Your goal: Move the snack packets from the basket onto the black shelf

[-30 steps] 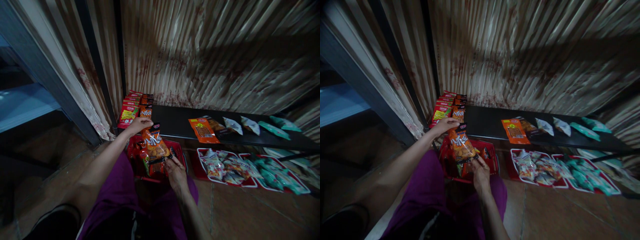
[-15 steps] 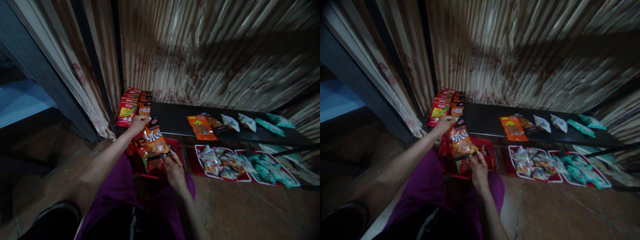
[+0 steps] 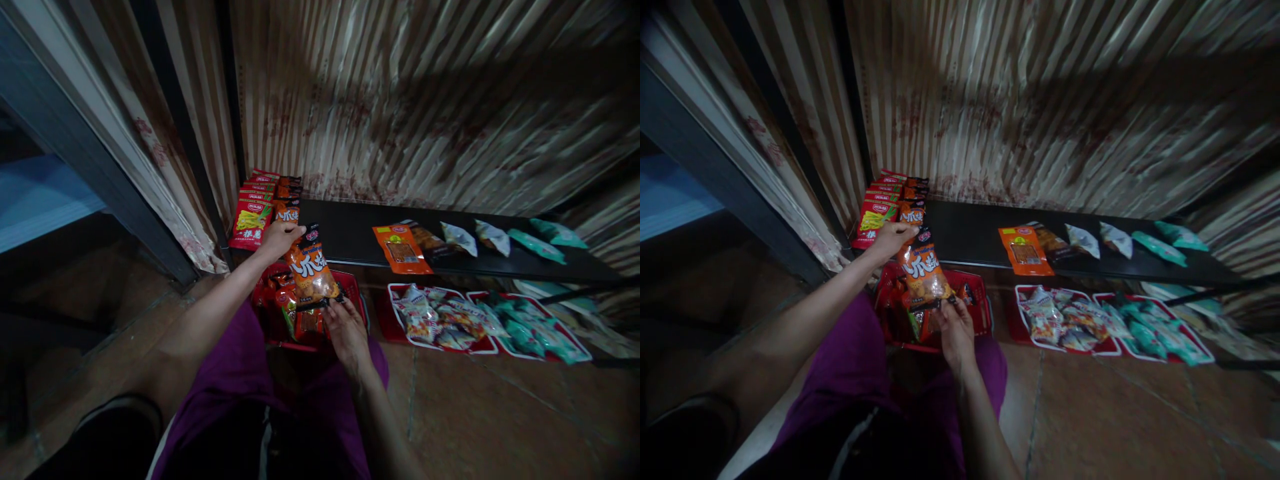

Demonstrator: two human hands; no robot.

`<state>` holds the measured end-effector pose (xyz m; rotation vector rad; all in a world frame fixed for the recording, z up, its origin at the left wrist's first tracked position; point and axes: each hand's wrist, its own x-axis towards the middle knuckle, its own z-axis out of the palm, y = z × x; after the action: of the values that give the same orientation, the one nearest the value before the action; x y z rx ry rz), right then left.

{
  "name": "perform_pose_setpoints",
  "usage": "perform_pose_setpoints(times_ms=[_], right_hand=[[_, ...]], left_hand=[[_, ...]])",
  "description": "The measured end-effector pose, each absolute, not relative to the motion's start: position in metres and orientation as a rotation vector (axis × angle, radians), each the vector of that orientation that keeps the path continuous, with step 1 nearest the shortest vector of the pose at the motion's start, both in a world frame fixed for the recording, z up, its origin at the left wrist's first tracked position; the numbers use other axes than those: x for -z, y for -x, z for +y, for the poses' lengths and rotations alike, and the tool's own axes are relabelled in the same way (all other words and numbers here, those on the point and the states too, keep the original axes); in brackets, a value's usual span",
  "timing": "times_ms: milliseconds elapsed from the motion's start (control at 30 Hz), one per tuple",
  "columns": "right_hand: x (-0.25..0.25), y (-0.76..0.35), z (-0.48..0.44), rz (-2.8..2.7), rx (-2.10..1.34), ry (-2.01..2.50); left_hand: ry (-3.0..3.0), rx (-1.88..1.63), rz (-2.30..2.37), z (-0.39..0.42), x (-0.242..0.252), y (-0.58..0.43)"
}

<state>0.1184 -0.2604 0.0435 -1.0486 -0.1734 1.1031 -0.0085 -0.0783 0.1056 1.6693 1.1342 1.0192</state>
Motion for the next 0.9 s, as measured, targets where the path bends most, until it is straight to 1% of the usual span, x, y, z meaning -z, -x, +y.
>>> perform_pose_setpoints(times_ms=[133, 433, 667, 900], right_hand=[[-0.040, -0.120, -0.259, -0.127, -1.120, 1.062], [-0.054, -0.118, -0.262, 0.020, -1.165, 1.077], [-0.053, -0.115, -0.263, -0.154, -1.172, 1.036], [-0.056, -0.108, -0.260, -0.085, -1.079, 1.041]], left_hand=[[-1.680, -1.012, 1.202, -0.079, -0.104, 0.005], [-1.606, -1.019, 1.248, -0.069, -0.105, -0.006], [-1.690, -0.978, 1.287, -0.067, -0.108, -0.006], [-1.701, -1.110, 1.346, -0.072, -0.093, -0.009]])
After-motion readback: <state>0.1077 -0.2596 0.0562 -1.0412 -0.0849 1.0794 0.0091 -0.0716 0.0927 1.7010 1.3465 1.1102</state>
